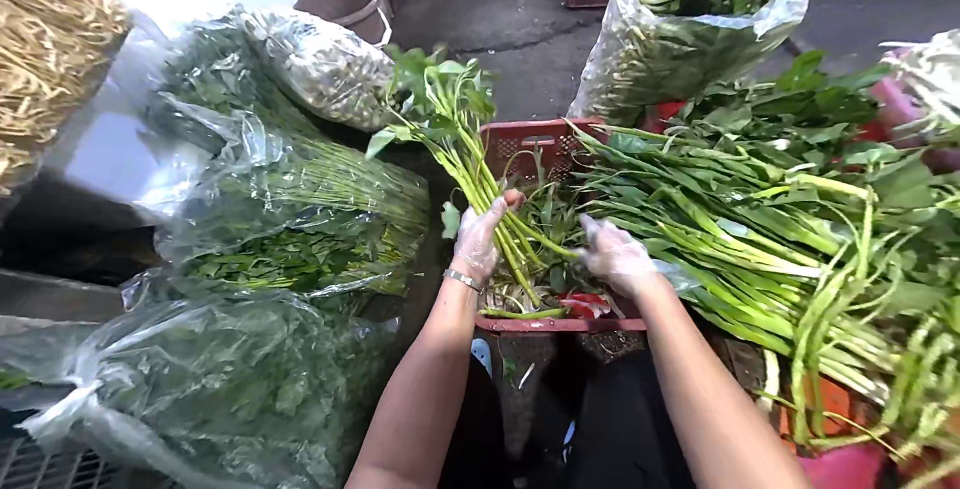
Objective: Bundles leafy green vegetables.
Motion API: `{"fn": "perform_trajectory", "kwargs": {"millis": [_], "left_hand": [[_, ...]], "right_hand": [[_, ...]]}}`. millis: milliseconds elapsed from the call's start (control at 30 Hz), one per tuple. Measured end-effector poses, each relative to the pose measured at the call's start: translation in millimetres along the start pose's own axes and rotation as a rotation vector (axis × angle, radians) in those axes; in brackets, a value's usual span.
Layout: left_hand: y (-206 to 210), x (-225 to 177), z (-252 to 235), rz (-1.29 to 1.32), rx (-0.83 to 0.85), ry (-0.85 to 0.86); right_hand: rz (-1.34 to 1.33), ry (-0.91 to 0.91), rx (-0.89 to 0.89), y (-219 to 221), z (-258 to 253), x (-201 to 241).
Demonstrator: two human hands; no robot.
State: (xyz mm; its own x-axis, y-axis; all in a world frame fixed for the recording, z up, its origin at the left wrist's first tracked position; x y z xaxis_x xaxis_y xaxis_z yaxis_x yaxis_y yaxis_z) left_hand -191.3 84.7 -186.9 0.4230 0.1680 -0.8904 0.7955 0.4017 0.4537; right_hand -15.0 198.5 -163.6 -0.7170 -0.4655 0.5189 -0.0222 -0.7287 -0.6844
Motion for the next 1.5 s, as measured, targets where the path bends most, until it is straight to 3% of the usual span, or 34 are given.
{"fn": "perform_trajectory", "kwargs": {"millis": [100,167,233,333,500,600,633,700,767,833,867,933,1067,1200,1333,1500], "left_hand": [[10,9,1,0.003,0.034,-0.040],[15,13,2,0.016,0.050,-0.030],[12,11,-1,0.059,0.029,-0.005],[9,7,-1,0.173,0.019,-0.020],[16,8,1,0.161,0.049,-0.041],[-9,-10,-6,0.118,-0.086,0.068],[-11,-13,-5,0.105,-0.112,0.084],[-3,-10,1,0.044,-0.099,0.034],[9,-5,5,-0.036,-0.011,0.004],[12,1,1,-0.072,0.071,0.058],[14,4,1,-0.086,0.093,0.068],[22,5,5,-0.124,0.141,0.034],[28,5,8,-0.029,0.282,0.052],[25,4,6,0.025,0.285,0.078],[30,7,4,0.054,0.223,0.037],[33,15,10,-0.001,0.323,-0.009]], "right_hand": [[-0.340,-0.283,-0.183,4,-3,29],[-0.745,-0.316,-0.163,19,-12,48],[-0.954,-0.340,-0.118,30,-13,51],[-0.881,-0.482,-0.102,37,-6,32],[-0.818,-0.618,-0.238,39,17,10],[-0.870,-0.497,-0.327,38,44,-17],[-0.762,-0.403,-0.314,34,45,-28],[-0.353,-0.140,-0.095,22,41,-37],[-0.004,0.116,0.071,3,40,-19],[0.094,0.026,-0.148,-8,40,-3],[0.065,-0.103,-0.251,-7,39,7],[-0.070,-0.255,-0.227,4,29,32],[-0.340,-0.370,-0.279,25,4,42],[-0.616,-0.452,-0.155,29,-6,38],[-0.657,-0.462,-0.202,38,-10,34],[-0.459,-0.396,-0.205,38,0,24]]}}
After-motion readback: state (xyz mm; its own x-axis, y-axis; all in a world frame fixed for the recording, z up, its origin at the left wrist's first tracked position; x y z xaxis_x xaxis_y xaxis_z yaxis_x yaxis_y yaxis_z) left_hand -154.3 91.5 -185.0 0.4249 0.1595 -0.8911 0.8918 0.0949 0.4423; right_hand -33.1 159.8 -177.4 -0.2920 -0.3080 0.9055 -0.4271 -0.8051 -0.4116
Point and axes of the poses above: each hand's wrist, its own z-axis away from the middle knuckle, its own y-axis out of the palm, x = y × z, the point moved 2 cm from there along -z, towards the middle knuckle, and after that the axes turned 15 degrees about x, right-handed, at the moved point
